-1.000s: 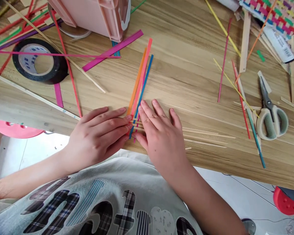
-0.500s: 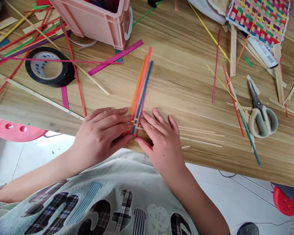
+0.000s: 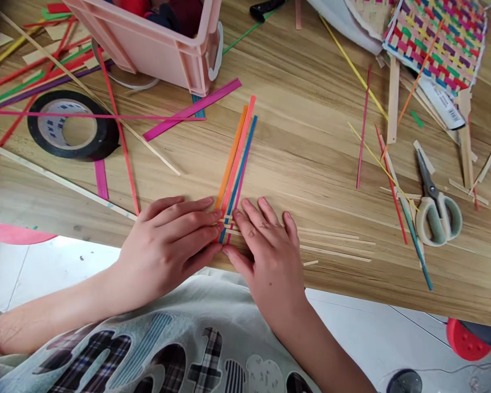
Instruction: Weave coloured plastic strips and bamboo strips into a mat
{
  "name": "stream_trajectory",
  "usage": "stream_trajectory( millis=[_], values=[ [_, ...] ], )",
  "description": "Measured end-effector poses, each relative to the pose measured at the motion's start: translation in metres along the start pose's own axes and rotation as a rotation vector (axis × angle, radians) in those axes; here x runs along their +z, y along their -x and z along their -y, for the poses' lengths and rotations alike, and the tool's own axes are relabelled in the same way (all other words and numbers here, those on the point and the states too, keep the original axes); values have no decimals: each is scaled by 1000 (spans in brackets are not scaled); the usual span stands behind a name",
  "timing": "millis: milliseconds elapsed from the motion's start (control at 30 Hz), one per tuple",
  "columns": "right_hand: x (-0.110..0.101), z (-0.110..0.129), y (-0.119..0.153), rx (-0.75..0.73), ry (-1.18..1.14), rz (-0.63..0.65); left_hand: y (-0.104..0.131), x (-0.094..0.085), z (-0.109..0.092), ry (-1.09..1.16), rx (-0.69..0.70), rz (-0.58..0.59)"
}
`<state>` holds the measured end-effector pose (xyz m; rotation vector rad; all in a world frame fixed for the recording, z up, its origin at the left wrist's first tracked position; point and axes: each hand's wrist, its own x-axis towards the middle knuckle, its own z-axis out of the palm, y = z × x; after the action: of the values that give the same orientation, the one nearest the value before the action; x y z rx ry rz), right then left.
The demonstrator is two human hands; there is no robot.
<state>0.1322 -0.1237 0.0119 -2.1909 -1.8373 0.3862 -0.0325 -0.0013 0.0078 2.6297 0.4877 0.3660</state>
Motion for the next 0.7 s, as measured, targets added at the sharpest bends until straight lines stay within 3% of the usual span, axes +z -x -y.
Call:
stream_trajectory(
  millis=[700],
  values=[
    [2,-1,-5,11,5,-62,-2,2,-2,13,-17,-16]
  ],
)
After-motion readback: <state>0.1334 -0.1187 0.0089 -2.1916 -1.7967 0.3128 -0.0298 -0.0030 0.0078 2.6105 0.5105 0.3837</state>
